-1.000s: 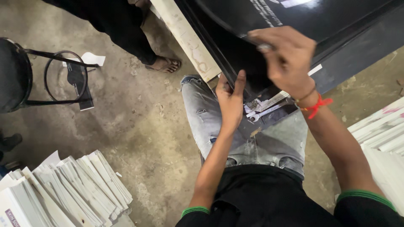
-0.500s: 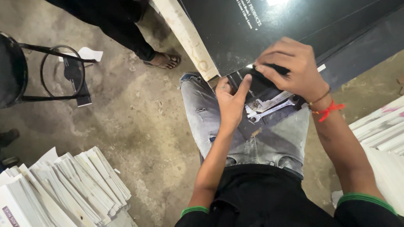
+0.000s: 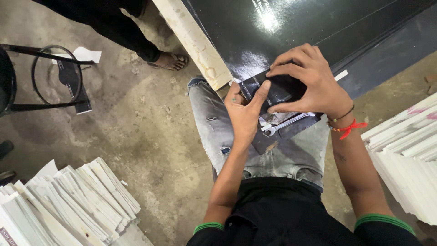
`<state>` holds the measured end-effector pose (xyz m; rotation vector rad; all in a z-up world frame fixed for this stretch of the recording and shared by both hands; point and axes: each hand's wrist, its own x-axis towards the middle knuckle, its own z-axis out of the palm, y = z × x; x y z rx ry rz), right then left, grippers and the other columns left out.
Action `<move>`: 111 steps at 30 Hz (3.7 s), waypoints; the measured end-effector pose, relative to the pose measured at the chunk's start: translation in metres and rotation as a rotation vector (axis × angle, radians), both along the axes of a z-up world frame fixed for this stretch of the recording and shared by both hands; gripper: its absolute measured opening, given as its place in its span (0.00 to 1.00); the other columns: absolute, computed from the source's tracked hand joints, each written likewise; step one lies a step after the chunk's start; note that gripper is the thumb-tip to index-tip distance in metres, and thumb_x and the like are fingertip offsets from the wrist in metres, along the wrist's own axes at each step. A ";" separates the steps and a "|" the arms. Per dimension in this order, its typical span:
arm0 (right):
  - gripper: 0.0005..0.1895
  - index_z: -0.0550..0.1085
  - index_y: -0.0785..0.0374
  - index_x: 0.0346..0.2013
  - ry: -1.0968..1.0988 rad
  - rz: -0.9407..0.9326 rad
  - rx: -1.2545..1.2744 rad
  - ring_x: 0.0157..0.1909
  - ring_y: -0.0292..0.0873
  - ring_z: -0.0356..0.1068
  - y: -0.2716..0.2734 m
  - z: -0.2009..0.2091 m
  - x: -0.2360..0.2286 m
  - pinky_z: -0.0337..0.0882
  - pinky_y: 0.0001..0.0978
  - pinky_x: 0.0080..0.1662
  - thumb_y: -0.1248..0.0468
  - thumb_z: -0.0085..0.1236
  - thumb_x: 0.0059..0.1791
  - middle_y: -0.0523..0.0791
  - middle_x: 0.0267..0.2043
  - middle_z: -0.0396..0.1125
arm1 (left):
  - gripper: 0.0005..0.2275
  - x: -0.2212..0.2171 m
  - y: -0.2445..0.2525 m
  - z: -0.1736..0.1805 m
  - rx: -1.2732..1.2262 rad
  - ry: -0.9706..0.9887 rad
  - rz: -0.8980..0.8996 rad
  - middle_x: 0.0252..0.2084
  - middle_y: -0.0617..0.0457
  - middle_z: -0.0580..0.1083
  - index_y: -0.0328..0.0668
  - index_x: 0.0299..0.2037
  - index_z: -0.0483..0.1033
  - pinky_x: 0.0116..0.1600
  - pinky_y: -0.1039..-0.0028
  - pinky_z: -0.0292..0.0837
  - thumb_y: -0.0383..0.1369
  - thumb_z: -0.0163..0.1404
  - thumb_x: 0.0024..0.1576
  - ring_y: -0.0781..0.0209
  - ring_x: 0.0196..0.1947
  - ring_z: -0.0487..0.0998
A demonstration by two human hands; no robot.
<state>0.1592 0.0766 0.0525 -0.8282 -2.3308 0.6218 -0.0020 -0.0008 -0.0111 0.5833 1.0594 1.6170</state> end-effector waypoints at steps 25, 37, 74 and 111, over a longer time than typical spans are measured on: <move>0.13 0.79 0.62 0.40 0.247 0.012 0.012 0.56 0.49 0.74 -0.007 -0.018 0.009 0.70 0.43 0.57 0.65 0.65 0.41 0.44 0.49 0.74 | 0.10 -0.003 -0.004 0.011 0.027 0.084 -0.010 0.45 0.55 0.75 0.33 0.50 0.72 0.49 0.78 0.70 0.21 0.55 0.60 0.70 0.43 0.73; 0.08 0.80 0.61 0.40 0.311 -0.047 -0.009 0.45 0.44 0.70 -0.010 -0.024 0.010 0.68 0.38 0.49 0.67 0.66 0.46 0.41 0.45 0.74 | 0.08 -0.007 -0.002 0.008 -0.002 -0.156 -0.022 0.44 0.52 0.75 0.34 0.51 0.72 0.48 0.74 0.72 0.29 0.45 0.67 0.67 0.41 0.75; 0.10 0.79 0.61 0.46 0.055 -0.032 0.106 0.54 0.49 0.71 0.002 0.026 -0.035 0.70 0.40 0.57 0.64 0.64 0.50 0.43 0.52 0.72 | 0.11 -0.005 -0.001 -0.031 0.058 -0.190 -0.020 0.33 0.64 0.62 0.39 0.39 0.70 0.39 0.81 0.59 0.36 0.45 0.71 0.76 0.33 0.59; 0.15 0.77 0.71 0.43 0.097 -0.133 0.066 0.48 0.56 0.75 -0.024 0.035 -0.020 0.73 0.41 0.49 0.77 0.59 0.41 0.54 0.47 0.74 | 0.05 -0.006 -0.003 -0.018 0.085 -0.074 -0.044 0.43 0.59 0.76 0.34 0.50 0.75 0.47 0.82 0.66 0.25 0.51 0.67 0.75 0.41 0.71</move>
